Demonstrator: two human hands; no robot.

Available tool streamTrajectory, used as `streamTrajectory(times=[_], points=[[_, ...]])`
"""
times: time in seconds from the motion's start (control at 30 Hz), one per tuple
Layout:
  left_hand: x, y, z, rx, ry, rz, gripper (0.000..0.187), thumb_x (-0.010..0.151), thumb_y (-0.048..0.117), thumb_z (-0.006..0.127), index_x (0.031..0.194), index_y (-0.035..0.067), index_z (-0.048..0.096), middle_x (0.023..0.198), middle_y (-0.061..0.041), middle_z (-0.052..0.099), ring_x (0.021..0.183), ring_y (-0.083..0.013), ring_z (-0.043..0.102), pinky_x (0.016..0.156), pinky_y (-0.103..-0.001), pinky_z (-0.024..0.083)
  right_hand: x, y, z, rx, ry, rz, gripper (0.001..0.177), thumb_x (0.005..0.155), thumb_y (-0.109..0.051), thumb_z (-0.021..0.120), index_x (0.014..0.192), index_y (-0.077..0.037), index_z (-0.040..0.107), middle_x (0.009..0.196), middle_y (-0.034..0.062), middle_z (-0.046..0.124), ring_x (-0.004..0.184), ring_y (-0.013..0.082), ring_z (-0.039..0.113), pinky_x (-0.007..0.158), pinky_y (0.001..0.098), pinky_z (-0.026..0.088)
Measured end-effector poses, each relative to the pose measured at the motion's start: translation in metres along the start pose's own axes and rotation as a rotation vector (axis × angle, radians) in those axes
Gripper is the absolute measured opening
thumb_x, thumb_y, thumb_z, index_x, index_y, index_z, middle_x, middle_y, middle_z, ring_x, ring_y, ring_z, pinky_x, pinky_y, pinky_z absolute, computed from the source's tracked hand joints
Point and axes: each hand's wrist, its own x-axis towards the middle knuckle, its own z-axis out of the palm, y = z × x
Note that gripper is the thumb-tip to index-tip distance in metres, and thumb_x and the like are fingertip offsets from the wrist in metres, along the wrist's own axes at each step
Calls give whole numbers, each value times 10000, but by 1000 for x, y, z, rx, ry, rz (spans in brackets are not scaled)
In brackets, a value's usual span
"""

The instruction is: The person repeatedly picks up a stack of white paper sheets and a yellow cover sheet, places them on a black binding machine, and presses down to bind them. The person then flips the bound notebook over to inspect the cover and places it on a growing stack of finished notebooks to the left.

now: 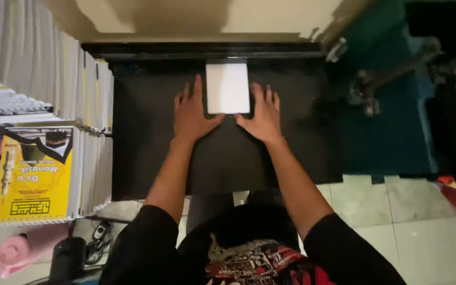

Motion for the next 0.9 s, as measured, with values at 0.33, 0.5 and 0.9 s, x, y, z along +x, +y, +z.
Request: streamTrajectory(times=[0.33,0.5,0.9], points=[[-46,2,25,-340,51,34,1026,836,467,809,1635,95,285,1648,-190,367,1548,-449,217,1265,-553,35,-48,-14,-5,180,-62,30,1020,762,-392,864,1557,-19,345,1459,265,576,1544,444,237,1250,565,55],[-88,19,44,-887,277,23,899,788,15,826,1567,40,376,1537,-271,480,1397,-463,475,1099,-552,498,-81,-22,-2,510,3,231,851,847,-337,848,1530,-81,411,1474,264,539,1455,394,439,1225,570,277],[-181,89,-1,-712,128,216,668,882,44,713,1513,69,494,1361,-222,659,1177,-447,656,916,-598,584,-130,-41,-10,1141,-21,288,890,900,-471,745,1539,-90,256,1521,269,359,1338,436,422,963,624,480]])
